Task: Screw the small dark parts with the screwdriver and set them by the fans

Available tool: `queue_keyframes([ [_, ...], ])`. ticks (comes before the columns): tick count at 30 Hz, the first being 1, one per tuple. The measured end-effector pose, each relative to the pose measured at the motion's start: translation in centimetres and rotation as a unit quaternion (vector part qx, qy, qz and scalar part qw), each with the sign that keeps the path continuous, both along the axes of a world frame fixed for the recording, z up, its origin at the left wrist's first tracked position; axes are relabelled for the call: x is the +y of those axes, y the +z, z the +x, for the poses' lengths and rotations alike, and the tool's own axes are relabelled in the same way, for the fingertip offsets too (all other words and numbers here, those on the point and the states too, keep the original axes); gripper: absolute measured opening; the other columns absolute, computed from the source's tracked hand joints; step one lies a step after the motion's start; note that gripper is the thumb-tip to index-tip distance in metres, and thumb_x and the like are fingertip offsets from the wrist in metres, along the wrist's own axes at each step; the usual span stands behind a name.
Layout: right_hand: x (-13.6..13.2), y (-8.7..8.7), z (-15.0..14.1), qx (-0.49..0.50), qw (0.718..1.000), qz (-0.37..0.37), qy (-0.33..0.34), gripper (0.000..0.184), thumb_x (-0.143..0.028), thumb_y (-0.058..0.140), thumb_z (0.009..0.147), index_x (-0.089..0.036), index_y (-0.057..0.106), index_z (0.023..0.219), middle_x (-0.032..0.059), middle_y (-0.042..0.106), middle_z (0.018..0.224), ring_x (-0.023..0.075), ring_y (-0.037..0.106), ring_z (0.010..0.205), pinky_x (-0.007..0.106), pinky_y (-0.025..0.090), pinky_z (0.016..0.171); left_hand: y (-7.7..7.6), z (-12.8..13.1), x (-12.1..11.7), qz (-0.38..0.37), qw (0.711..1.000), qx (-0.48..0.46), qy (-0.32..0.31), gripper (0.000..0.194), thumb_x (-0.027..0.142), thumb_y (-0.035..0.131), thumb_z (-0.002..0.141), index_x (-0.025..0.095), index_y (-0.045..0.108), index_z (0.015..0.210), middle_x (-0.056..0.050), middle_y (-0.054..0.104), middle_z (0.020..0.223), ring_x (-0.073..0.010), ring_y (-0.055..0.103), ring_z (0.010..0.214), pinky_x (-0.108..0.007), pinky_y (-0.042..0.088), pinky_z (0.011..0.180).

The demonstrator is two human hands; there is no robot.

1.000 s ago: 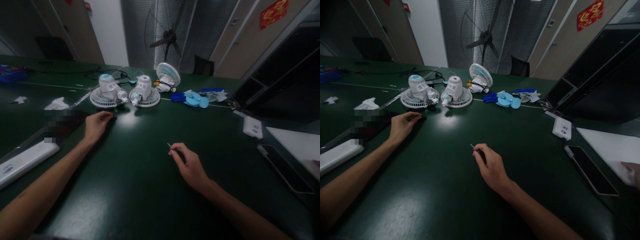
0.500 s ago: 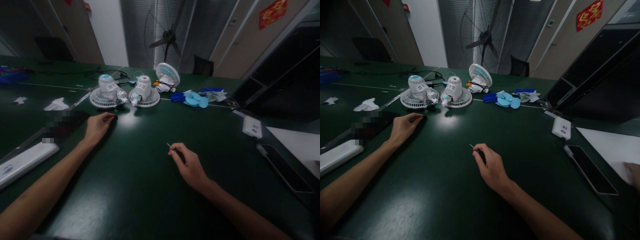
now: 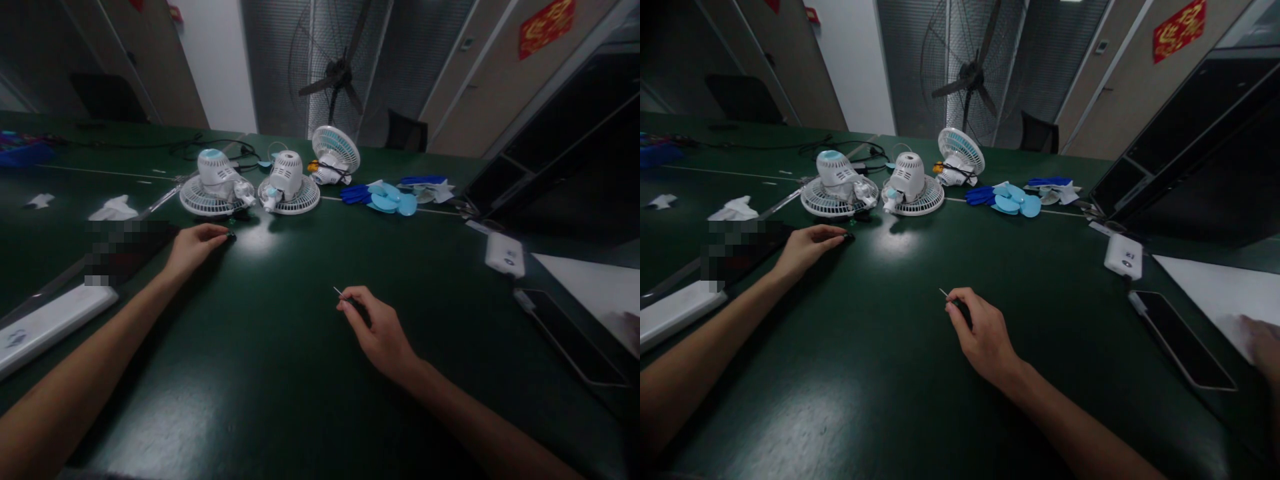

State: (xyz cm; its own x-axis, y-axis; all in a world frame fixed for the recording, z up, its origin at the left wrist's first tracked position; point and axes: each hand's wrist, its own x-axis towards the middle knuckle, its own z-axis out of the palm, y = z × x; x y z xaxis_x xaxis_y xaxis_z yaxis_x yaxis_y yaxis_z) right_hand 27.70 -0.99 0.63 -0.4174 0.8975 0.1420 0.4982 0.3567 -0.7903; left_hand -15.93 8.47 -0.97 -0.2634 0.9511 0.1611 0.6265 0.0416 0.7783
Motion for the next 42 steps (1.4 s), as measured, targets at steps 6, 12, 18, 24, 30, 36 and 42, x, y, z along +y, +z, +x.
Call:
queue_keyframes([
  [6, 0.0, 0.0, 0.0, -0.010, 1.000, -0.001, 0.000, 0.019, -0.033, 0.047, 0.109, -0.022, 0.061, 0.116, 0.0045, 0.068, 0.098, 0.0168, 0.061, 0.074, 0.028, 0.049, 0.062, 0.2, 0.0, -0.4, -0.022, 0.999, 0.032, 0.011, 0.048, 0.055, 0.075, 0.081, 0.022, 0.081, 0.115, -0.008, 0.081, 0.110, -0.0292, 0.074, 0.103, -0.037, 0.056, 0.091],
  [12, -0.1, 0.2, 0.0, -0.014, 1.000, 0.019, 0.009, 0.020, -0.032, 0.050, 0.108, -0.022, 0.064, 0.118, 0.0050, 0.070, 0.100, 0.0181, 0.065, 0.078, 0.029, 0.052, 0.063, 0.3, 1.3, -1.3, 0.073, 0.964, 0.237, -0.093, 0.041, 0.046, 0.058, 0.096, 0.017, 0.077, 0.120, -0.012, 0.078, 0.114, -0.0294, 0.073, 0.100, -0.040, 0.056, 0.093],
  [18, -0.1, 0.6, -0.1, 0.001, 0.999, 0.047, 0.026, 0.020, -0.030, 0.054, 0.106, -0.022, 0.068, 0.118, 0.0067, 0.072, 0.108, 0.0197, 0.070, 0.090, 0.030, 0.059, 0.071, 1.0, 4.8, -2.2, 0.104, 0.906, 0.341, -0.229, 0.043, 0.042, 0.047, 0.106, 0.018, 0.075, 0.129, -0.015, 0.074, 0.127, -0.0328, 0.068, 0.115, -0.048, 0.055, 0.100],
  [24, -0.1, 0.5, -0.1, -0.020, 0.997, 0.061, 0.043, 0.019, -0.026, 0.058, 0.104, -0.023, 0.070, 0.118, 0.0064, 0.072, 0.107, 0.0196, 0.069, 0.091, 0.032, 0.059, 0.076, 2.1, 10.7, -4.9, 0.073, 0.898, 0.166, -0.400, 0.030, 0.035, 0.056, 0.105, 0.026, 0.074, 0.128, -0.008, 0.075, 0.121, -0.0232, 0.070, 0.109, -0.041, 0.056, 0.099],
  [30, -0.4, 0.7, -0.2, -0.037, 0.993, 0.089, 0.075, 0.017, -0.023, 0.060, 0.100, -0.023, 0.074, 0.110, 0.0052, 0.072, 0.100, 0.0178, 0.069, 0.083, 0.030, 0.056, 0.072, 1.7, 15.0, -7.7, 0.002, 0.895, 0.018, -0.446, 0.037, 0.028, 0.070, 0.097, 0.026, 0.064, 0.133, -0.005, 0.071, 0.113, -0.0181, 0.069, 0.097, -0.031, 0.056, 0.081],
  [36, -0.6, 0.6, -0.2, -0.066, 0.988, 0.096, 0.105, 0.017, -0.021, 0.061, 0.099, -0.023, 0.076, 0.108, 0.0045, 0.070, 0.099, 0.0160, 0.066, 0.078, 0.029, 0.053, 0.067, 1.7, 16.3, -8.8, 0.013, 0.871, 0.037, -0.490, 0.023, 0.025, 0.070, 0.098, 0.023, 0.068, 0.121, -0.006, 0.067, 0.113, -0.0214, 0.062, 0.108, -0.037, 0.051, 0.094],
  [42, -0.5, 0.6, -0.2, -0.065, 0.989, 0.090, 0.100, 0.016, -0.022, 0.061, 0.099, -0.022, 0.075, 0.106, 0.0044, 0.069, 0.099, 0.0152, 0.065, 0.077, 0.028, 0.053, 0.066, 1.8, 16.2, -8.5, 0.013, 0.864, 0.042, -0.501, 0.015, 0.027, 0.065, 0.103, 0.022, 0.069, 0.117, -0.006, 0.066, 0.112, -0.0215, 0.061, 0.108, -0.036, 0.050, 0.094],
])
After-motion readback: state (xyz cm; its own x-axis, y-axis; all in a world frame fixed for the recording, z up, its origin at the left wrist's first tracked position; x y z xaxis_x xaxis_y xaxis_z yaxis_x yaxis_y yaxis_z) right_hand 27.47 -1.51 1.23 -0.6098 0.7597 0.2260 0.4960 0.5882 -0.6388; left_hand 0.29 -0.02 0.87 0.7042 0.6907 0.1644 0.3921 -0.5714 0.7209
